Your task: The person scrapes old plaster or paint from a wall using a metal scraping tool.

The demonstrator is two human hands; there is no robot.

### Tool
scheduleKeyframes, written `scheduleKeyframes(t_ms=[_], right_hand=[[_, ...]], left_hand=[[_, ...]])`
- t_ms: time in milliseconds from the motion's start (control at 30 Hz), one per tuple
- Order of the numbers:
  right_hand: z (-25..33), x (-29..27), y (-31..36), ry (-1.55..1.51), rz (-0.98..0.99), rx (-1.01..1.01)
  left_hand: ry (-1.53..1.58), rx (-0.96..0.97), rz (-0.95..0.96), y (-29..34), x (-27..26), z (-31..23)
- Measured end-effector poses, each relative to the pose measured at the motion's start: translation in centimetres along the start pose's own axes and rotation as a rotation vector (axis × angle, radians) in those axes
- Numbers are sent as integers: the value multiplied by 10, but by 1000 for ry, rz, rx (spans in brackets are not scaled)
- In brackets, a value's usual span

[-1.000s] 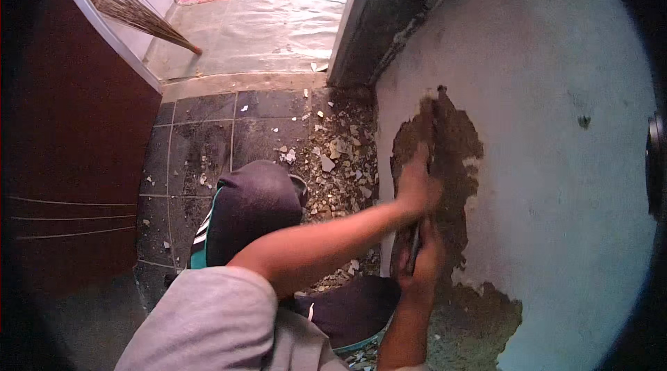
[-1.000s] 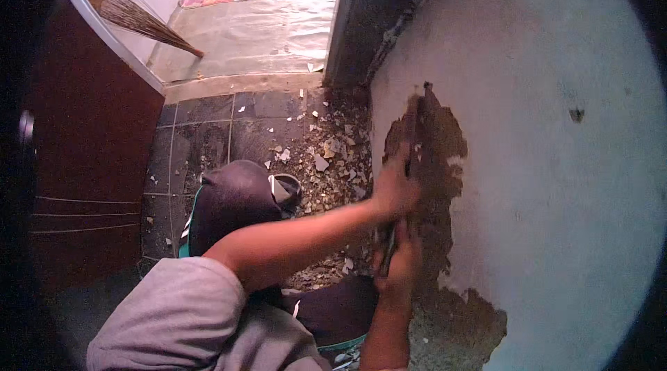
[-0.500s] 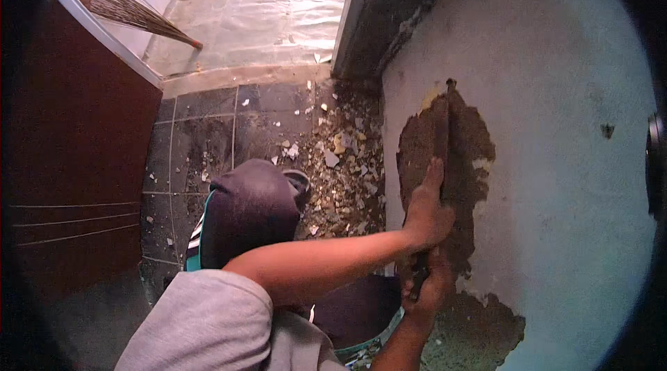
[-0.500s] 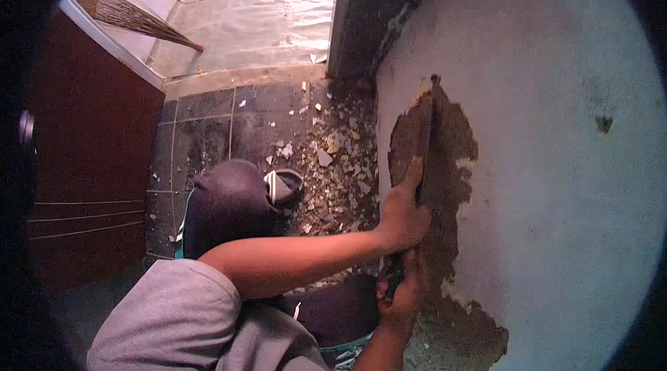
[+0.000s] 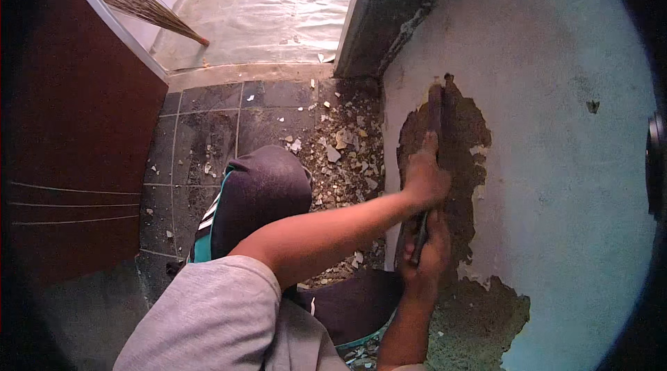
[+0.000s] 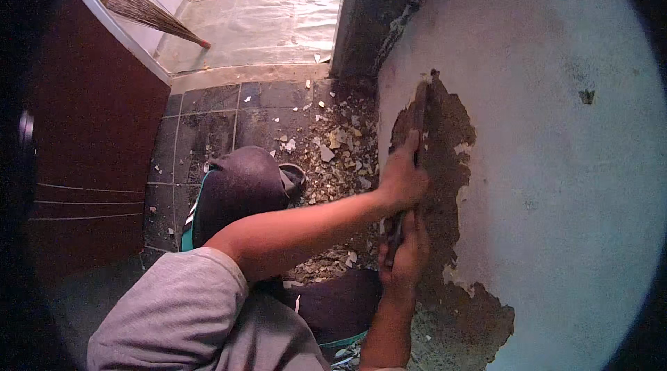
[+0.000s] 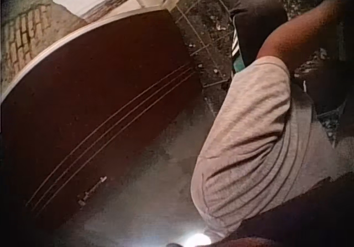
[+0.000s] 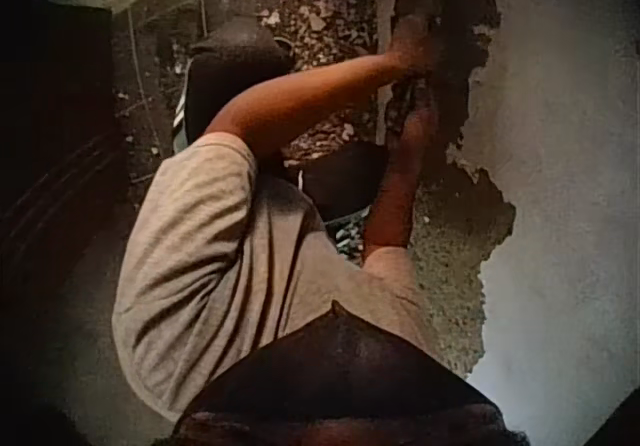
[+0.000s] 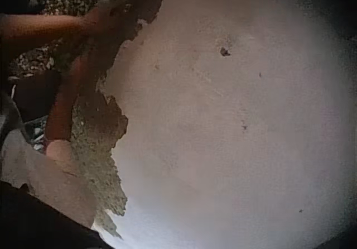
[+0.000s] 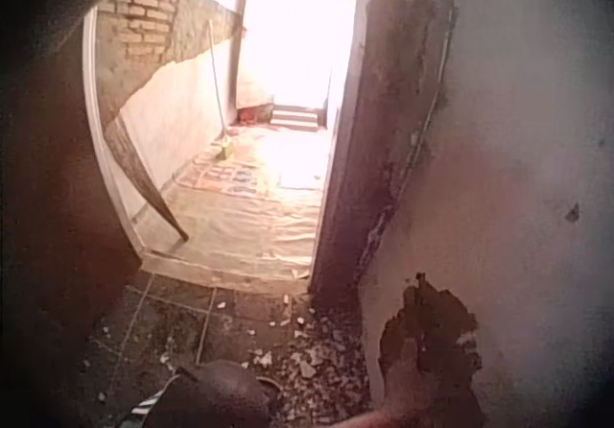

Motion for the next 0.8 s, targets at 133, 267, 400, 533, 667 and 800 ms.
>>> scheduleKeyframes(t_ms=[133,267,400,533,667,800], right_hand=[[2,-24,18,137,-87,-15],[-3,-26,14,89,-16,30],[2,-28,21,163,-58,21],[3,-21,-2,192,-38,68],[-8,-21,-4,196,16,65],[-2,-21,11,154,-55,62]], left_hand=[[-40,36,30,30,10,-2],[-48,-13,78,26,8,-3],[-15,195,-117,36,17,7],[-12,44,-56,4,7,-3],[-18,-124,37,0,1,5],[-70,116,-96,15,10,9]])
Point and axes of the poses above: each hand's wrist, its own y-axis away from the middle knuckle, its own x-axis out of the palm, z = x × y, the point moved 5 cm from there along -y, towards the middle knuckle, and after that the axes turned 13 degrees about -x, right-handed, at the moved point
